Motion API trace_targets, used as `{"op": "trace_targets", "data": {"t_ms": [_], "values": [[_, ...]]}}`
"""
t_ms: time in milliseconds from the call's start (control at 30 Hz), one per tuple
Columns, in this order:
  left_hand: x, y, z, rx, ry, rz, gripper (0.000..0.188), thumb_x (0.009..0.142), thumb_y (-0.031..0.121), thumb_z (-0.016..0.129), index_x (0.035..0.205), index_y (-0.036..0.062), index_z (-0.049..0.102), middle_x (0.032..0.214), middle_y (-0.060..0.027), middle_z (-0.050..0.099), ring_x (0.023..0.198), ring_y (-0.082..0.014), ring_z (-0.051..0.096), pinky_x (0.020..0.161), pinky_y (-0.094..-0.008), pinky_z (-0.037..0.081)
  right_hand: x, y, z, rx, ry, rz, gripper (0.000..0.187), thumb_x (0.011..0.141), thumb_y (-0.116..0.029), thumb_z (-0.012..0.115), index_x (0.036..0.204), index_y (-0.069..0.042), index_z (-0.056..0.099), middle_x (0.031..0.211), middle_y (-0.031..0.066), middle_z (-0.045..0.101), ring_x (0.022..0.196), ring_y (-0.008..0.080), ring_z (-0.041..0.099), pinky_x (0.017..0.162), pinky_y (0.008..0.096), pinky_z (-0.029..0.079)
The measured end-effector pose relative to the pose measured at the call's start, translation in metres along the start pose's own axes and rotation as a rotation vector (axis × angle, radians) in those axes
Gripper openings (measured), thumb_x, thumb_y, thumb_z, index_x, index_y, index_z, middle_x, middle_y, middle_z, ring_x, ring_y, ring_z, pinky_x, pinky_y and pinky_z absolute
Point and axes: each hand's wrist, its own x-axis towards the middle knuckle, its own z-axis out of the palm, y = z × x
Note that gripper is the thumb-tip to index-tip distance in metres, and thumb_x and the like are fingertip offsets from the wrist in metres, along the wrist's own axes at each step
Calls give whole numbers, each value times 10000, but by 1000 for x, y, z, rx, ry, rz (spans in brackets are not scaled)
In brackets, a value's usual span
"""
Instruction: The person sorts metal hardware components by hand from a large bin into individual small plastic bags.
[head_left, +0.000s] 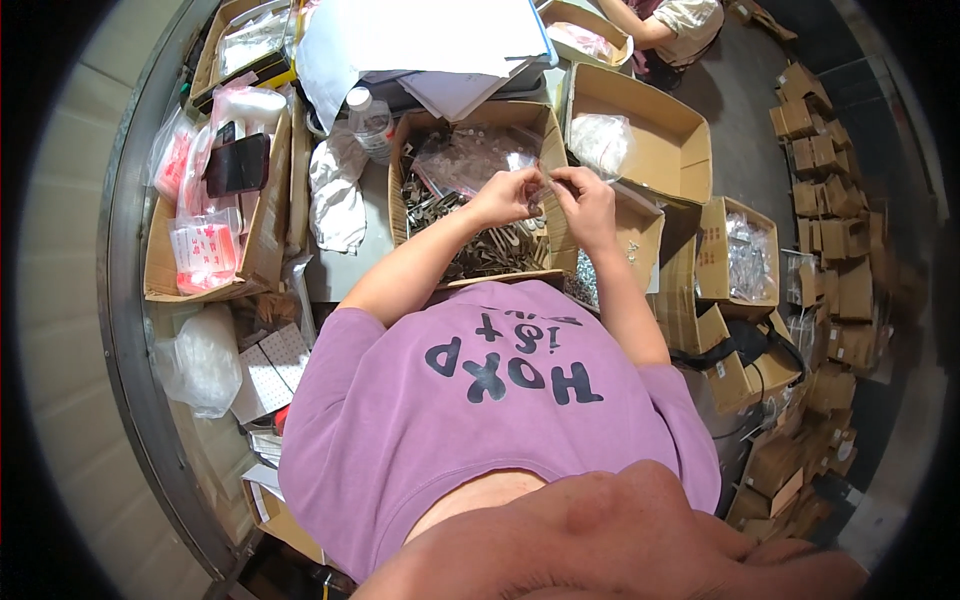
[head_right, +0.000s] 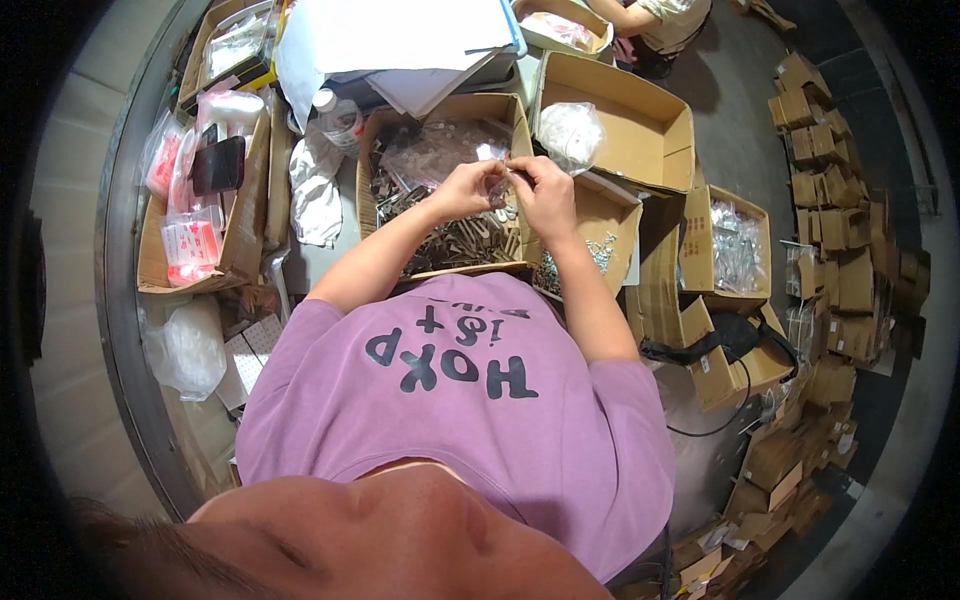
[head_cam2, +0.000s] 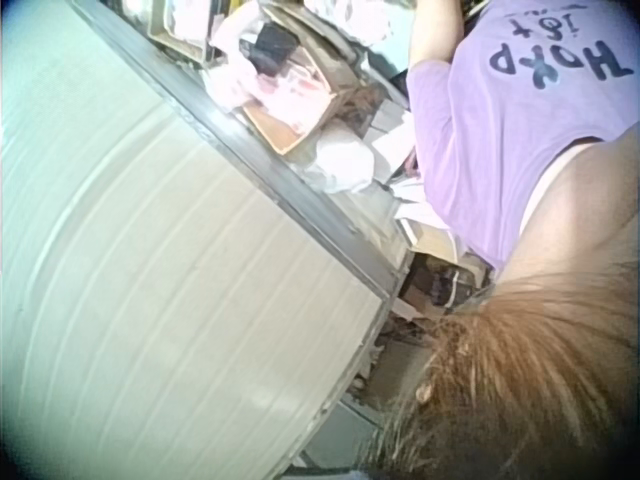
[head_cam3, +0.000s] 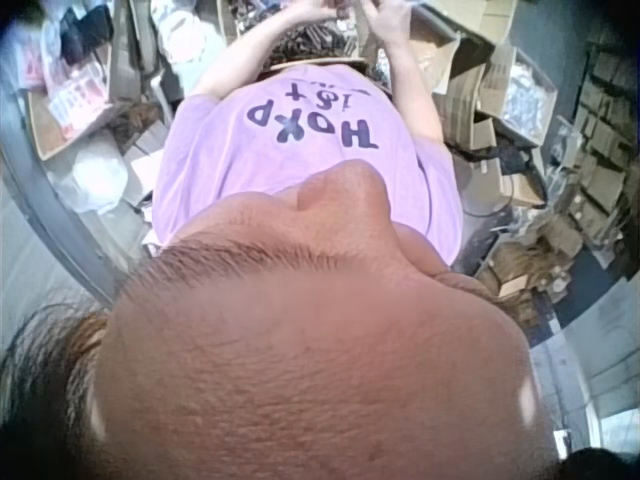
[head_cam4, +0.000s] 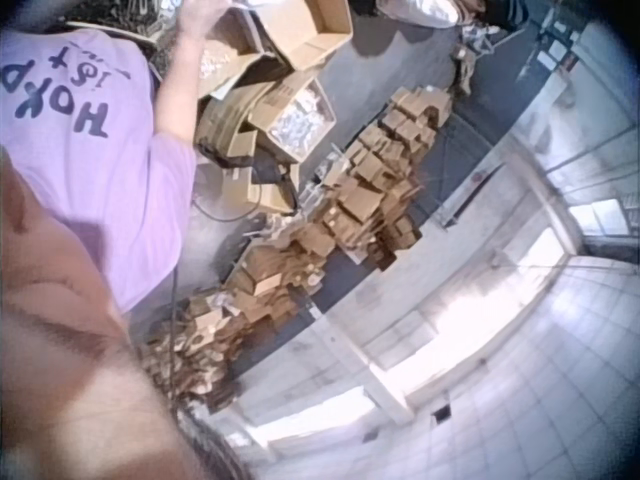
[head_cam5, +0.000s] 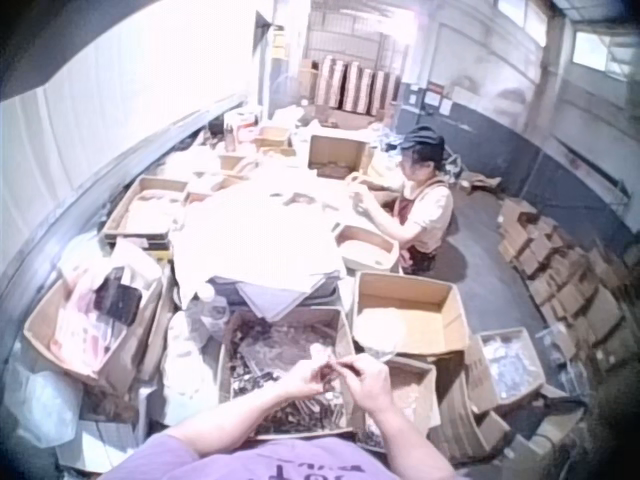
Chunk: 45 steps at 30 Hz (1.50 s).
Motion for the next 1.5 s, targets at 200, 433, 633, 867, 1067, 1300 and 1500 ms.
{"op": "trace_targets", "data": {"t_ms": [200,433,633,867,1067,1300,1500], "values": [[1,-4,5,-59,-38,53,330,697,41,721,973,-1,545,842,-10,540,795,-69,482,698,-234,430,-3,-3,0,151,86,182,145,765,-122,678,772,9,615,763,127,644,613,194,630,593,298,491],[0,-8,7,-463,-84,-52,329,701,-2,708,969,34,520,893,14,517,815,-56,479,716,-227,413,-13,28,-21,124,60,303,222,796,-215,647,813,6,634,681,130,621,596,196,593,581,292,460],[4,-1,5,-597,-82,-25,347,693,11,727,969,44,519,932,14,497,814,-65,464,731,-222,393,-63,96,-35,-476,-385,442,179,741,-135,648,901,-56,669,844,170,655,806,329,630,753,383,496],[-1,12,7,-452,-28,146,362,720,67,739,998,49,507,954,8,505,872,-73,473,786,-231,392,-95,103,-13,-615,-428,383,273,677,-88,673,949,-91,651,943,156,619,915,329,584,806,397,468],[-3,12,3,-437,3,195,345,725,49,725,991,49,505,977,-14,515,916,-97,473,836,-252,380,-88,124,-28,-366,-373,448,145,673,-84,680,806,-51,632,744,130,638,720,286,622,673,364,482],[-3,10,4,-392,-23,176,341,726,31,716,988,46,498,981,-13,506,930,-87,467,843,-240,373,-76,120,-63,349,-294,887,79,832,-93,628,848,-23,596,657,8,582,568,55,529,469,178,394],[-6,7,19,-330,-153,39,373,706,31,735,994,41,499,880,21,464,818,-51,445,726,-195,396,-62,95,-60,529,-124,688,98,815,-92,650,886,-55,594,716,-27,585,612,34,523,533,175,404]]}}
